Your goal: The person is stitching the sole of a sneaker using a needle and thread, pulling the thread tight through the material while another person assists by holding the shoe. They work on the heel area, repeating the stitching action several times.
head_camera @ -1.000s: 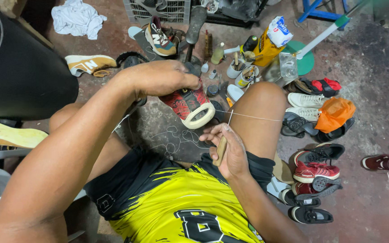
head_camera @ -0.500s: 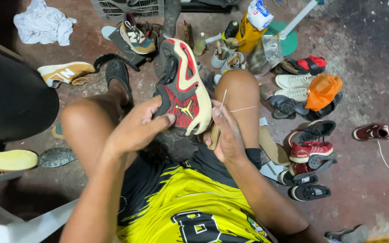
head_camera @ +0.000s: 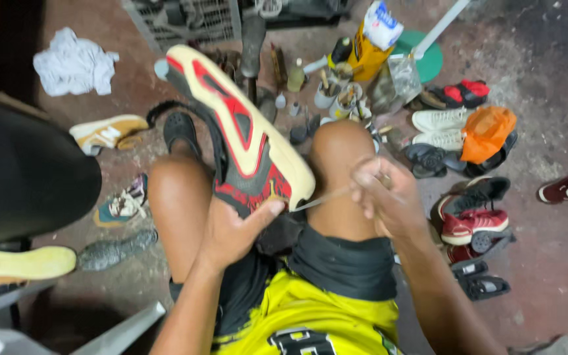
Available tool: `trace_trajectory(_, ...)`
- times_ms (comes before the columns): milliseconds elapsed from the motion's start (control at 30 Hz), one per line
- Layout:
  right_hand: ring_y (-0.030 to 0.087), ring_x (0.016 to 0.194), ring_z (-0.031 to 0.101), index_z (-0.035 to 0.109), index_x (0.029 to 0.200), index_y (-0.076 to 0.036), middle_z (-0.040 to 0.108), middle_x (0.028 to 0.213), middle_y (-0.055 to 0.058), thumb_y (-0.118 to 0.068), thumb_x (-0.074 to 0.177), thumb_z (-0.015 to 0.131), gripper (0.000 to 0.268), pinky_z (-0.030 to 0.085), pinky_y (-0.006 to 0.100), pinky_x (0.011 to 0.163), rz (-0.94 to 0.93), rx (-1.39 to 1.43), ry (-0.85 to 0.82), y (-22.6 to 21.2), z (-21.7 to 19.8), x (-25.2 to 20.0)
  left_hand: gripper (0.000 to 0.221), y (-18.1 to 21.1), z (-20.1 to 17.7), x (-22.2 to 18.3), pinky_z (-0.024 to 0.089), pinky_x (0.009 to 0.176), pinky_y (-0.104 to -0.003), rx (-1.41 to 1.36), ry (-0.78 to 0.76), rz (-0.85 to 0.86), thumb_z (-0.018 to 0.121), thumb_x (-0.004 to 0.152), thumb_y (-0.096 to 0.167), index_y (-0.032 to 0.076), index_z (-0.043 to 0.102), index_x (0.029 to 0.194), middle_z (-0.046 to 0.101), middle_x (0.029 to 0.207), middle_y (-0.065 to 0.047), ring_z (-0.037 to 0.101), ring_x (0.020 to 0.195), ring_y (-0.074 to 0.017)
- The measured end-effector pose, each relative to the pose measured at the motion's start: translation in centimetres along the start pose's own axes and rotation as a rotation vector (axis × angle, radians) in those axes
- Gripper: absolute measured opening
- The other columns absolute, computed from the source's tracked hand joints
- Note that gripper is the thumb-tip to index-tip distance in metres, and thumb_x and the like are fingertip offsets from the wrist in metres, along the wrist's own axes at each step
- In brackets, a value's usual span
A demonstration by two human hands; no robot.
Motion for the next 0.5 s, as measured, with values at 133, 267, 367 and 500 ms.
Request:
trace_trajectory(133, 0.006, 0.055, 0.053, 0.062, 0.094, -0.007, 0.066, 0.082, 0.005, -0.015, 0.103, 0.064, 0.011, 0.040, 0.019, 0.043, 0.086, 0.024, 0.067, 0.0, -5.8, -1.3, 0.031, -0.4, -0.5, 0.2, 0.055, 0.095, -0.032, 0.056, 0.031, -0.064, 0.077, 0.091, 0.015, 0.001, 0.070, 0.117, 0.075, 0.109, -0.003, 0.069, 0.102, -0.0127)
trace_trajectory(267, 0.008, 0.058, 0.055, 0.059, 0.102, -0.011, 0.065, 0.085, 0.003, -0.018, 0.105, 0.057, 0.008, 0.040, 0.021, 0.045, 0.176, -0.136, 0.286, -0.6, -11.5, -1.7, 0.028, -1.3, -0.9, 0.2, 0.056, 0.093, -0.032, 0.071, 0.041, -0.097, 0.076, 0.091, 0.015, 0.002, 0.071, 0.114, 0.076, 0.106, -0.003, 0.070, 0.099, -0.0134)
trace_trajectory(367, 0.011, 0.051, 0.051, 0.060, 0.106, -0.010, 0.063, 0.081, 0.002, -0.023, 0.110, 0.044, 0.021, 0.041, 0.024, 0.046, 0.303, -0.420, 0.414, -1.3, -14.6, -1.7, 0.025, -1.7, -0.9, 0.6, 0.056, 0.092, -0.032, 0.102, 0.054, -0.102, 0.075, 0.091, 0.015, 0.002, 0.072, 0.112, 0.077, 0.104, -0.003, 0.071, 0.098, -0.0133)
trace_trajectory(500, 0.012, 0.060, 0.055, 0.062, 0.112, -0.001, 0.061, 0.083, 0.006, -0.016, 0.114, 0.040, 0.026, 0.044, 0.026, 0.053, 0.224, -0.472, 0.334, -1.5, -12.5, -2.7, 0.022, -3.6, -0.7, 0.4, 0.057, 0.087, -0.030, 0.031, 0.106, -0.227, 0.070, 0.095, 0.015, 0.002, 0.072, 0.112, 0.077, 0.102, -0.003, 0.070, 0.094, -0.0104)
Point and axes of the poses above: each hand's wrist, its own x-axis towards the middle knuckle, its own z-axis out of the palm, y = z × x, the point moved 6 cm from there along x, towards the middle knuckle
